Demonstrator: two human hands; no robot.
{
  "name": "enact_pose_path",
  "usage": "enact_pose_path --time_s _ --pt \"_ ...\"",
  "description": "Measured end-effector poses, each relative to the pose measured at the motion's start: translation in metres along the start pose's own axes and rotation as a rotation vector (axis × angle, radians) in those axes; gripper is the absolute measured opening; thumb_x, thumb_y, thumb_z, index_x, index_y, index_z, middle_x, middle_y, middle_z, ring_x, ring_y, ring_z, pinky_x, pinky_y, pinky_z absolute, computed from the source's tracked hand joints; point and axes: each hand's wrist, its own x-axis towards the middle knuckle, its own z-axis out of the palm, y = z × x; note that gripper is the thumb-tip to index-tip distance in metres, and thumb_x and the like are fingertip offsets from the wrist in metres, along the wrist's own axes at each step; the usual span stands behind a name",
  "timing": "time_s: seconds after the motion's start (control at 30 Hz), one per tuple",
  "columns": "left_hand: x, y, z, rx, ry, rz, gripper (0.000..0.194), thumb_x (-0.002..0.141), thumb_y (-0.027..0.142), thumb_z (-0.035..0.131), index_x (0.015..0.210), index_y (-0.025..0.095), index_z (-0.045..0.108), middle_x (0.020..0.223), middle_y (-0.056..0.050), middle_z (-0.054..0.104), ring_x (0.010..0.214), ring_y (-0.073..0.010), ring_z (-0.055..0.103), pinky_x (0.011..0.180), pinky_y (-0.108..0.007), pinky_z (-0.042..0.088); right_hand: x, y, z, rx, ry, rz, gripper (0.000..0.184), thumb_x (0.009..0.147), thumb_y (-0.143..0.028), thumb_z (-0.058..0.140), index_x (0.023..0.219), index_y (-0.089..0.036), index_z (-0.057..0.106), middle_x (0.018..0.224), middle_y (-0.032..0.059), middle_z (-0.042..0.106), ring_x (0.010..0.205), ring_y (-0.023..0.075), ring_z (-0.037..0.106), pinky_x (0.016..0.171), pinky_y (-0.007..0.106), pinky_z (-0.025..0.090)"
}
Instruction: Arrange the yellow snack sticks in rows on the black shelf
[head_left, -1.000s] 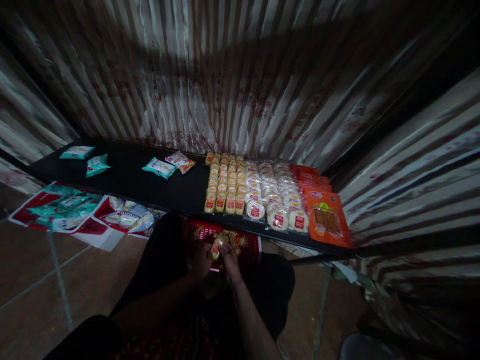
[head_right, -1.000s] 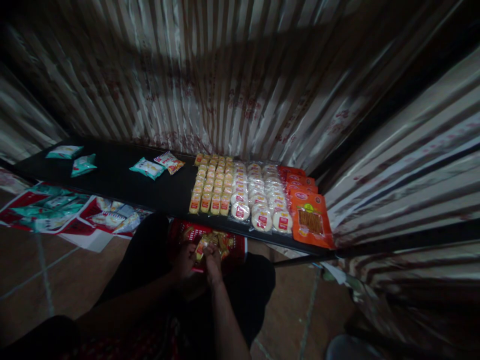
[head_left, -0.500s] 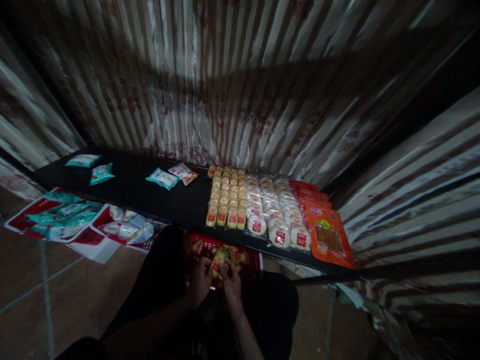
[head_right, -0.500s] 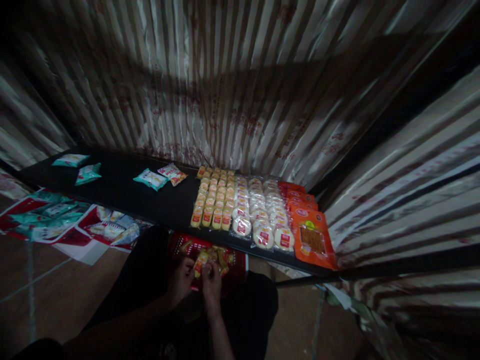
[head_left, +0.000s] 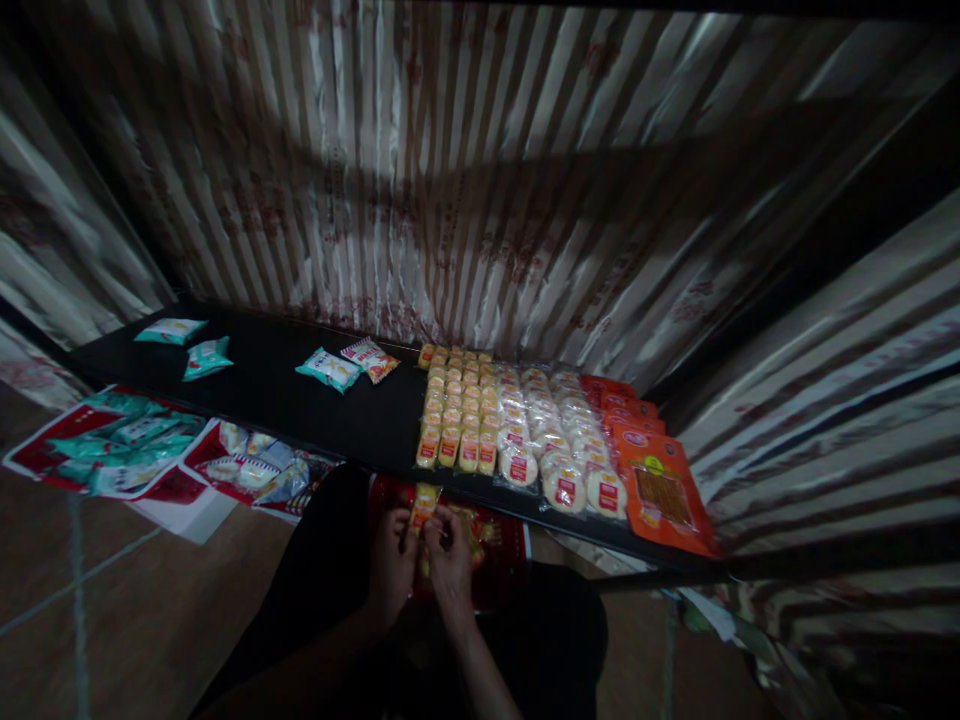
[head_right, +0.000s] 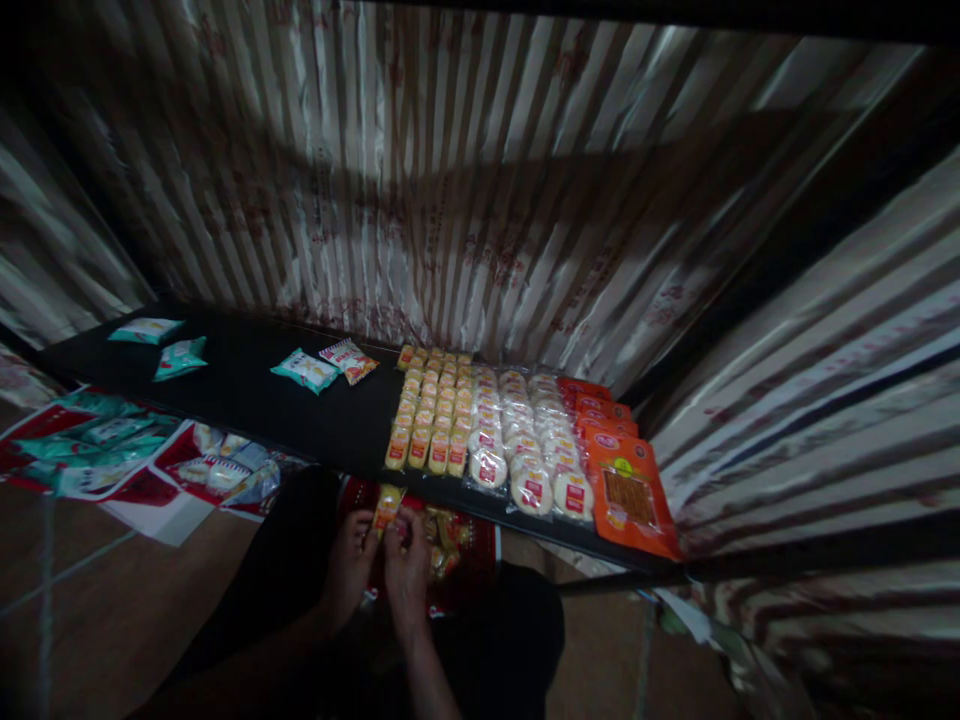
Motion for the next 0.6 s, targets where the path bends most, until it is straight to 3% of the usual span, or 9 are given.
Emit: enact_pose_path --time_s 0.27,0.47,0.6 --pt "0.038 0.02 -0.014 -0.051 0.079 0.046 0.019 0.077 0.03 0.048 0.093 0.02 0.053 0.088 -0.005 0.064 0.079 -0.0173 0.063 0.074 -0.032 0.051 0.018 -0.032 0.026 -0.147 -0.015 -0.182 0.036 0.079 -0.034 0.05 0.109 -0.019 0.063 0.106 0.0097 0.064 0.099 0.0214 0.059 0.088 0.036 0.047" --pt "0.07 0.025 -0.021 -0.119 0.095 0.035 0.022 0.077 0.032 0.048 0.095 0.02 0.052 0.096 -0.005 0.063 0.084 -0.0176 0.063 0.075 -0.032 0.052 0.036 -0.046 0.051 -0.218 -0.052 -0.191 0.042 0.077 -0.026 0.047 0.116 -0.017 0.059 0.113 0.0109 0.062 0.104 0.0222 0.057 0.095 0.038 0.043" --pt "0.091 0.027 -0.025 -0.215 0.056 0.049 0.029 0.076 0.037 0.051 0.098 0.018 0.053 0.096 -0.007 0.064 0.084 -0.0188 0.063 0.076 -0.033 0.051 0.047 -0.053 0.069 -0.215 -0.081 -0.168 0.049 0.079 -0.03 0.048 0.125 -0.015 0.053 0.123 0.0128 0.058 0.113 0.0227 0.054 0.098 0.037 0.041"
